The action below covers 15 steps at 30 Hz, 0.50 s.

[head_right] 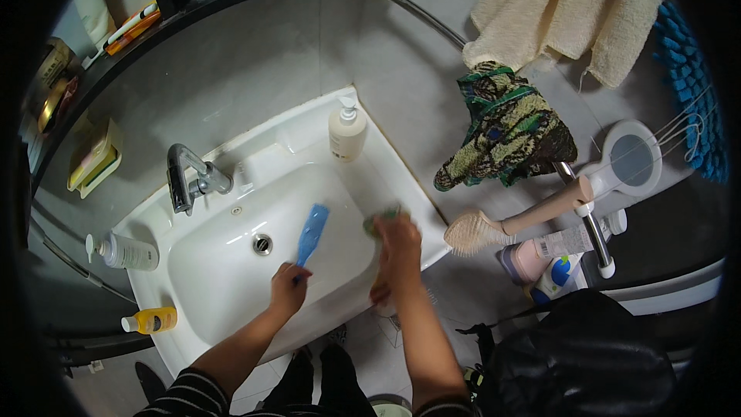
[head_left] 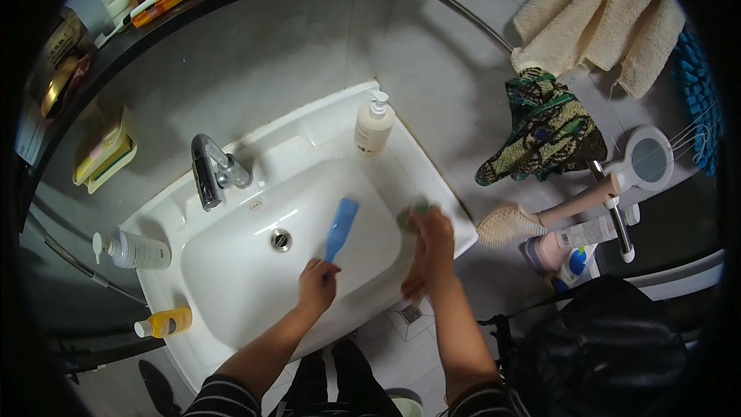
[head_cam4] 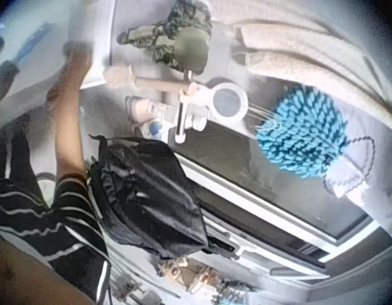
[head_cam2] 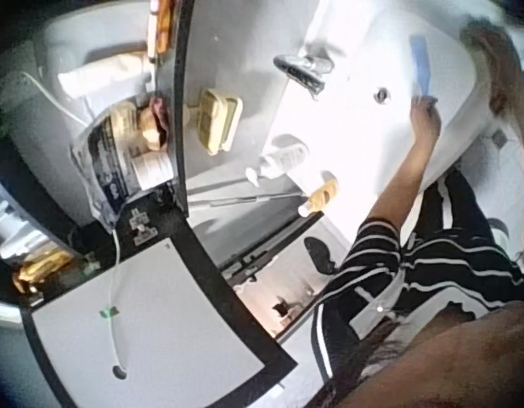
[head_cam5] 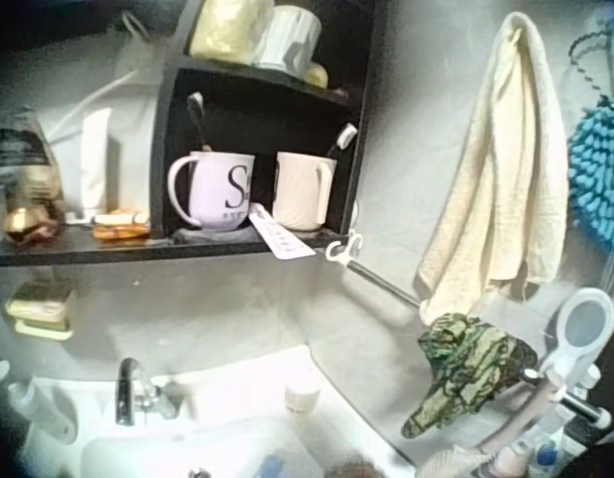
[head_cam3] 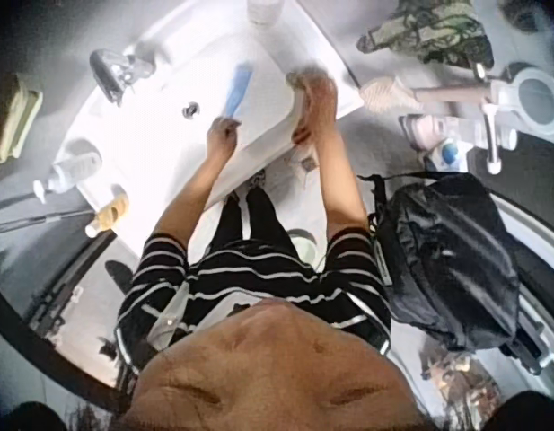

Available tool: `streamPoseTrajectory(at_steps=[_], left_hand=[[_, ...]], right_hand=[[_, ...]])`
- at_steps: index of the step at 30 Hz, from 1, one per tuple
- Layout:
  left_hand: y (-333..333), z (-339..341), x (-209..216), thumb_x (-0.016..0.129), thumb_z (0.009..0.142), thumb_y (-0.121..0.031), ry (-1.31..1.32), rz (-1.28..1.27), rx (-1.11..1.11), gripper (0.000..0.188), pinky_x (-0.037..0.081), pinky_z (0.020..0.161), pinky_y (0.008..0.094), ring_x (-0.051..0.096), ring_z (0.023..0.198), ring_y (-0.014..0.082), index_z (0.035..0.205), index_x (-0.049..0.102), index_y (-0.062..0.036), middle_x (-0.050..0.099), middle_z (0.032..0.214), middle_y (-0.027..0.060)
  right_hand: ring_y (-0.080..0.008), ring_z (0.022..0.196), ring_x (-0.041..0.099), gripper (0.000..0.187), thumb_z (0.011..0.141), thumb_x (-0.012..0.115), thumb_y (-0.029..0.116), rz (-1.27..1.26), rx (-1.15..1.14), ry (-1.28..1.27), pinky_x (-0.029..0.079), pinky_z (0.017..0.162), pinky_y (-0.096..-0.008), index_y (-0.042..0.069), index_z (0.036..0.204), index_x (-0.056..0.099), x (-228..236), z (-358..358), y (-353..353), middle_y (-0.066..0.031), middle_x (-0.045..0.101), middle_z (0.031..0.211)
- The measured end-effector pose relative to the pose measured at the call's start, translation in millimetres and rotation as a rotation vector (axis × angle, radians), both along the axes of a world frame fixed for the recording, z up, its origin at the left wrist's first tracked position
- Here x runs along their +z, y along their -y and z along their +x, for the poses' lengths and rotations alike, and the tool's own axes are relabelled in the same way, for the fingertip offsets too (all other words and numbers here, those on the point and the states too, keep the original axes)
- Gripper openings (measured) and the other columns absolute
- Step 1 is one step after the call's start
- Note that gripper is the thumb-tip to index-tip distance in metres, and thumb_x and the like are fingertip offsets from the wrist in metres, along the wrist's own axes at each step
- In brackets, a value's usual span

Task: The person scrubs a black bag with a blue brush under running water in a bathroom sink. They rinse the bag, wring it out, and place it on the floor. The person then washes a green basin and a cloth in the sink, followed by scrubbing the sink surface itself with the cloth.

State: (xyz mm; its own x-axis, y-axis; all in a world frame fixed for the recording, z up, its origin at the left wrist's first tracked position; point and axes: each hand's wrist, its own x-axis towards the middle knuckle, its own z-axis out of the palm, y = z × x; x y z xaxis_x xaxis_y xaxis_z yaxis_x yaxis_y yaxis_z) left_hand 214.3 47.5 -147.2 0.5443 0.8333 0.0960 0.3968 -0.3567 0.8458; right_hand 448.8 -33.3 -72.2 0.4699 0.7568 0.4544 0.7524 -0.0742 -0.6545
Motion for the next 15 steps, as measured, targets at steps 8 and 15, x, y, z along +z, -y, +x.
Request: streamPoseTrajectory(at_steps=[8, 15], left_hand=[[25, -69, 1, 0.063, 0.077, 0.006, 0.001, -0.267, 0.059, 0.012, 0.04, 0.058, 0.0256, 0.052, 0.064, 0.0122, 0.081, 0.067, -0.005, 0.058, 0.08, 0.0059], [19, -77, 14, 0.062, 0.079, 0.004, 0.039, -0.28, 0.034, 0.012, 0.041, 0.058, 0.0258, 0.052, 0.063, 0.0137, 0.084, 0.068, -0.0053, 0.059, 0.08, 0.0074]], right_hand=[[-0.0286, 0.12, 0.047, 0.039, 0.077, 0.06, 0.013, -0.254, -0.117, 0.614, 0.038, 0.098, -0.0438, 0.017, 0.116, 0.061, -52, 89, -103, -0.0043, 0.06, 0.111], [-0.0328, 0.111, 0.052, 0.046, 0.068, 0.06, -0.004, -0.418, -0.146, 0.17, 0.047, 0.089, -0.0392, 0.017, 0.11, 0.065, -52, 12, -18, -0.004, 0.063, 0.109]])
